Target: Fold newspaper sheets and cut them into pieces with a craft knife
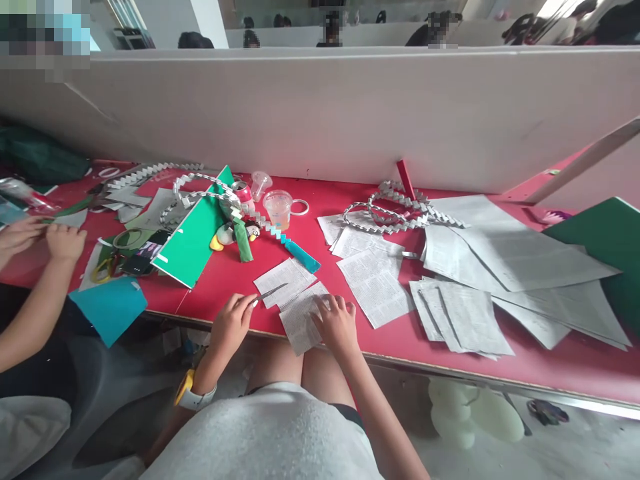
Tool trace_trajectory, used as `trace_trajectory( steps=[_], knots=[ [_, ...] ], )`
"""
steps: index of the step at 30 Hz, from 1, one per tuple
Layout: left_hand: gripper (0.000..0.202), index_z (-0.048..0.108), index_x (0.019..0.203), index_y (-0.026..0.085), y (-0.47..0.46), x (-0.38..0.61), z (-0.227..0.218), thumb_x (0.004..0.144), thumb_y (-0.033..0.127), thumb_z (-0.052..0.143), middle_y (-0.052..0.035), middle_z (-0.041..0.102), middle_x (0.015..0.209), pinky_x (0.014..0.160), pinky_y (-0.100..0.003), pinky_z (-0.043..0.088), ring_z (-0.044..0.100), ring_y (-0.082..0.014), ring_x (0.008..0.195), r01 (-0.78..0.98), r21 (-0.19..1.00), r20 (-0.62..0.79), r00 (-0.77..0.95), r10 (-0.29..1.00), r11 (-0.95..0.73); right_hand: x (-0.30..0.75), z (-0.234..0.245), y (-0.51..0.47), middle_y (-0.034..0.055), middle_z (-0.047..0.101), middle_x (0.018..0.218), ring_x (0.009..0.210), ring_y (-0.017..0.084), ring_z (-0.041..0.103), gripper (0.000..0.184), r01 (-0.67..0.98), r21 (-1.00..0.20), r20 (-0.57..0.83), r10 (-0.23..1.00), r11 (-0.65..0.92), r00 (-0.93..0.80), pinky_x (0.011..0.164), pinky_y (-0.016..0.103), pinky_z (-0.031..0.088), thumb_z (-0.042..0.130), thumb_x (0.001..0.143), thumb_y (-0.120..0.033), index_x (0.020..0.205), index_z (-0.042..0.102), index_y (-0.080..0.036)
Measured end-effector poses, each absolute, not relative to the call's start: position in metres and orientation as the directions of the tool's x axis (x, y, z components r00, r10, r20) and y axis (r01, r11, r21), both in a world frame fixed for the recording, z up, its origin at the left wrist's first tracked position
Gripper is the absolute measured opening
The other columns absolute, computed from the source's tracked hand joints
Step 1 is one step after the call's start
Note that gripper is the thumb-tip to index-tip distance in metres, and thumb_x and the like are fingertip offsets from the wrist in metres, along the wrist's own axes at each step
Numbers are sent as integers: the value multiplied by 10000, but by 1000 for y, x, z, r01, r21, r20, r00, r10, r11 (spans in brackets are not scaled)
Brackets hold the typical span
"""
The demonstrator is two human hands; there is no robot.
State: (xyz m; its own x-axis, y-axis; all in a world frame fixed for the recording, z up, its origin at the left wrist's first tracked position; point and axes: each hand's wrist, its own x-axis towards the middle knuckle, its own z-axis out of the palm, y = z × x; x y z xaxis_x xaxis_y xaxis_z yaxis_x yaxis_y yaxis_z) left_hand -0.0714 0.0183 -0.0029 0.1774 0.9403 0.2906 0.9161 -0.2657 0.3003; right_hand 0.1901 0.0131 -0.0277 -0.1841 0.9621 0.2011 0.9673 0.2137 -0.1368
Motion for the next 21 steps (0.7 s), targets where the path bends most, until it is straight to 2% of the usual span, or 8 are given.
trace_trajectory(
  steps=[3,7,11,21],
  knots=[
    [291,664,1138,212,16,-65,0,973,208,425,-72,655,1014,668,-217,481,655,-165,849,933,250,203,212,956,-260,191,-25,19,146,588,1328,1170,301,542,382,956,-177,210,958,232,-194,953,489,407,442,967,-297,1320,565,-219],
    [330,640,1218,220,13,-52,6,971,192,421,-71,674,1027,626,-211,477,665,-164,821,945,185,53,264,963,-269,195,-28,42,95,478,1470,1384,270,385,452,891,-273,200,928,362,-315,1068,500,357,368,966,-195,1401,490,-216],
    [403,596,1302,244,10,-43,8,955,145,418,-71,667,1067,623,-208,488,668,-163,838,948,156,-31,285,958,-277,197,-36,57,59,392,1527,1453,268,270,507,841,-315,140,898,440,-417,1124,590,263,321,955,-158,1438,445,-245],
    [421,593,1318,238,12,-39,7,946,144,418,-85,661,1075,667,-214,512,668,-174,875,954,171,-82,262,961,-246,195,-53,55,61,405,1519,1440,251,303,532,815,-323,157,876,481,-455,1153,600,186,336,930,-123,1430,459,-257]
  ],
)
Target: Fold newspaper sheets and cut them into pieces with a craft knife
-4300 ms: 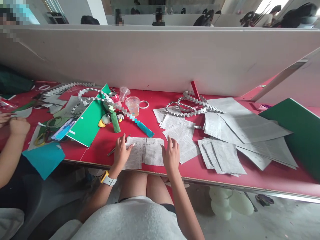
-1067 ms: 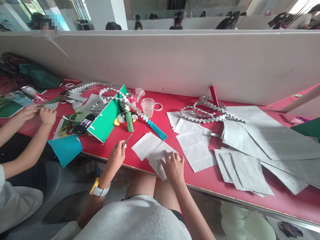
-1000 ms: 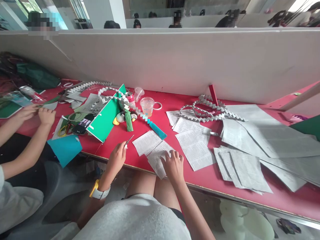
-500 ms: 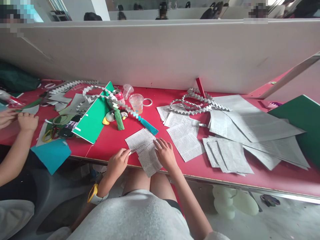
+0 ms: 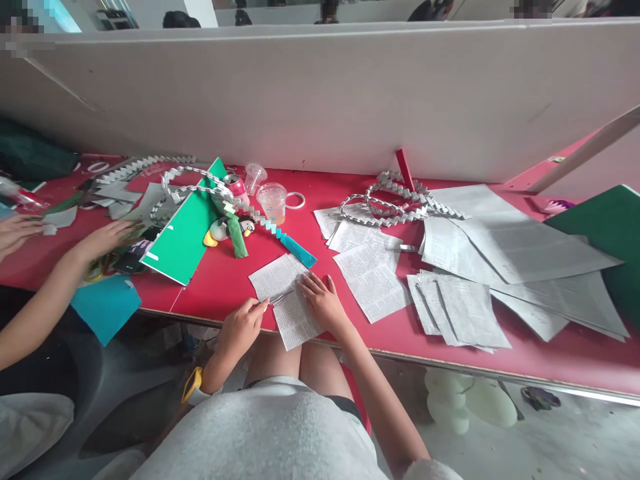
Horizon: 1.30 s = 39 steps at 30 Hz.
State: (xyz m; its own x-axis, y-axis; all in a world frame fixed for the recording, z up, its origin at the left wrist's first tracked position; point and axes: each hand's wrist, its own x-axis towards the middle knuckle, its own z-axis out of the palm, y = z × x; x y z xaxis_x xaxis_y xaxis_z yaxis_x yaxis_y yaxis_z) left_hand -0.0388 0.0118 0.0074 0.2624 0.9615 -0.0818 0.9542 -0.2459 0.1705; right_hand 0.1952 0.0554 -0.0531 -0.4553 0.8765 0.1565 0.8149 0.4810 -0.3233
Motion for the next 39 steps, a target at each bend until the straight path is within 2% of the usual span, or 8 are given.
trace_trajectory(
  steps=[17,22,29,39],
  knots=[
    [406,608,1299,243,11,-39,-1,957,166,402,-77,672,1069,657,-222,507,665,-172,846,952,203,-32,241,970,-230,194,-52,54,83,421,1507,1431,249,323,534,820,-300,180,873,488,-453,1142,589,232,349,919,-129,1431,457,-235],
    [405,607,1304,245,10,-41,-2,962,176,401,-78,668,1077,683,-222,512,665,-175,884,947,223,-14,239,971,-230,194,-51,54,79,418,1508,1433,249,319,514,820,-336,156,886,464,-437,1149,590,208,325,935,-149,1426,459,-220],
    [414,599,1312,234,11,-38,2,951,147,417,-82,662,1087,695,-225,519,666,-178,907,950,221,-58,239,969,-221,193,-48,53,82,439,1495,1432,227,322,493,815,-355,181,889,459,-422,1169,560,177,311,957,-180,1429,448,-197],
    [416,604,1300,230,10,-35,5,941,124,423,-83,662,1078,677,-235,525,669,-174,855,949,213,-65,252,966,-233,193,-52,54,87,440,1495,1427,236,333,503,823,-319,190,883,470,-430,1148,570,224,305,957,-182,1442,436,-211]
  ],
)
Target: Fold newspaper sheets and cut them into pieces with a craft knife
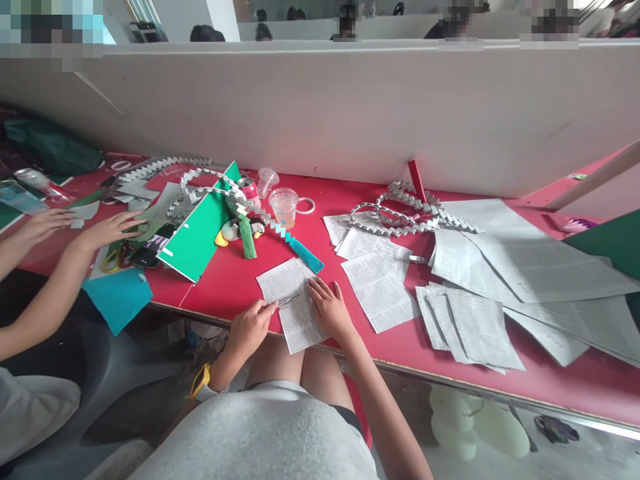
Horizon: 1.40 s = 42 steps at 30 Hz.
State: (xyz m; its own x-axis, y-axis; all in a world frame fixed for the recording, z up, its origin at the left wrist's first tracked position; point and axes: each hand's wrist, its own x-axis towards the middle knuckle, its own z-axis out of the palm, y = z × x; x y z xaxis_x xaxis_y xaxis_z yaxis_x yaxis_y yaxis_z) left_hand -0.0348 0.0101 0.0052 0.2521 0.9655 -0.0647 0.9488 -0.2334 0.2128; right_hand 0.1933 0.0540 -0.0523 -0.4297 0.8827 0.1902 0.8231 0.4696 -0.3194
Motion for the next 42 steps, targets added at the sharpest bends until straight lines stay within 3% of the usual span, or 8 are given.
trace_trajectory(
  steps=[11,21,37,42],
  knots=[
    [451,576,1331,231,6,-38,-5,940,98,395,-86,655,1103,675,-251,513,656,-183,823,953,169,-54,265,963,-253,193,-52,54,80,426,1505,1432,231,322,499,820,-332,179,885,465,-430,1154,574,207,297,957,-183,1434,440,-204],
    [474,572,1329,242,1,-45,-13,929,74,381,-87,645,1097,710,-252,503,644,-182,835,944,207,-30,268,963,-257,193,-53,54,87,445,1491,1424,233,339,506,823,-303,206,876,481,-436,1146,582,230,306,953,-185,1440,440,-224],
    [488,565,1334,264,-3,-53,-4,933,80,358,-77,650,1064,613,-254,457,630,-183,746,958,87,-49,279,959,-275,192,-52,54,76,422,1508,1437,225,312,494,821,-346,170,891,455,-422,1165,559,190,300,955,-182,1428,443,-193],
    [460,592,1302,254,-5,-56,-4,928,87,382,-70,655,1031,626,-232,466,633,-161,745,954,120,-18,279,960,-275,193,-55,55,84,418,1509,1438,229,310,491,818,-347,176,889,458,-423,1163,567,190,302,958,-187,1429,442,-185]
  ],
)
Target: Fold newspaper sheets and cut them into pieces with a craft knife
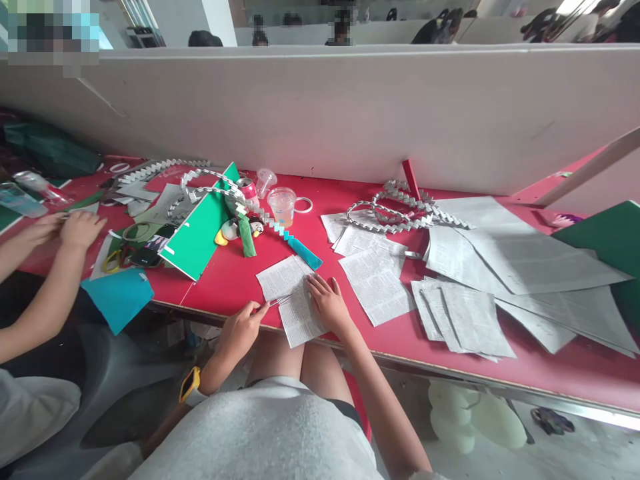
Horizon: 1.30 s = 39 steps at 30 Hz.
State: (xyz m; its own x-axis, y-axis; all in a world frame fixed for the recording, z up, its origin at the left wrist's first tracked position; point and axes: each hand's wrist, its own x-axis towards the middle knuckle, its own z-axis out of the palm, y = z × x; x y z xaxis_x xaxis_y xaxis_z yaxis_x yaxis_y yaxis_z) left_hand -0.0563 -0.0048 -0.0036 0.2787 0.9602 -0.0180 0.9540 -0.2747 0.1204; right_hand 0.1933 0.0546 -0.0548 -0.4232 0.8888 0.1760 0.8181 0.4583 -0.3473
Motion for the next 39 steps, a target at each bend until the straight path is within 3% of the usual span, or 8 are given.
trace_trajectory(
  steps=[22,39],
  knots=[
    [451,538,1369,233,1,-34,-7,958,129,381,-82,633,1120,665,-229,493,653,-175,836,952,185,-97,264,960,-243,192,-52,54,83,442,1492,1422,236,342,512,824,-324,199,885,465,-421,1153,567,225,307,949,-185,1447,427,-203],
    [446,565,1341,194,4,-31,5,946,88,387,-95,629,1109,696,-227,497,656,-175,873,946,206,-105,273,956,-248,193,-52,55,71,427,1503,1434,224,318,497,812,-371,181,893,450,-412,1173,566,169,313,954,-191,1436,431,-205]
  ],
)
